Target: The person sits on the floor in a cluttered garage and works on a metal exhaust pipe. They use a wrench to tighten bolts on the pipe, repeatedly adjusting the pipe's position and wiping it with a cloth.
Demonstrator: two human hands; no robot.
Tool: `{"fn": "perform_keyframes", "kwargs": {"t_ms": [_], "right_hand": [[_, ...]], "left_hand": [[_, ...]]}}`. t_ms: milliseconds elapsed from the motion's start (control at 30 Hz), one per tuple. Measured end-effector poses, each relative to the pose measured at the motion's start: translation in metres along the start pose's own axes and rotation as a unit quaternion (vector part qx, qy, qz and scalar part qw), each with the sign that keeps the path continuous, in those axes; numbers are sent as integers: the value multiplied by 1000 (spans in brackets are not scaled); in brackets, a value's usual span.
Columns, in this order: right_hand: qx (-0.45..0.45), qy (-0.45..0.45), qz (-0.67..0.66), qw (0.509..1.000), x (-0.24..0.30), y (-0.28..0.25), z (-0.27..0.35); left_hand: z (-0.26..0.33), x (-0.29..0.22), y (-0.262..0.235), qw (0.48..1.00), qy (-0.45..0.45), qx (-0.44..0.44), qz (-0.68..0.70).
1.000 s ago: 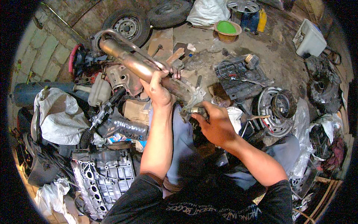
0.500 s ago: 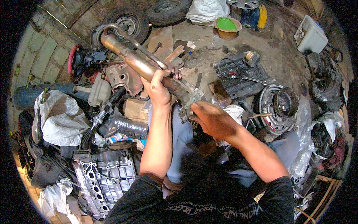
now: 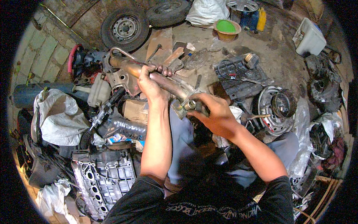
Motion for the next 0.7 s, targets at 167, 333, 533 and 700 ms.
{"fn": "perform_keyframes", "kwargs": {"t_ms": [167,333,533,700], "right_hand": [[-75,-69,60,993,1,-28,-1],[95,117,121,981,-7,-112,23],[275,384,320,821,-181,-125,108],[52,509,240,825,-307,-43,165]], "left_hand": [[0,-3,6,995,41,-8,-96],[-2,-14,-5,995,42,7,-89],[-18,-12,-11,998,-6,46,-51],[-15,-21,-11,996,6,47,-78]]}}
Point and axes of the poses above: each hand's wrist, its own z-axis away from the middle knuckle, its own y-axis out of the palm, x = y × z, the point moved 2 cm from there along -z, towards the middle knuckle, and after that the axes turned 11 degrees about y, right-handed, at the moved point
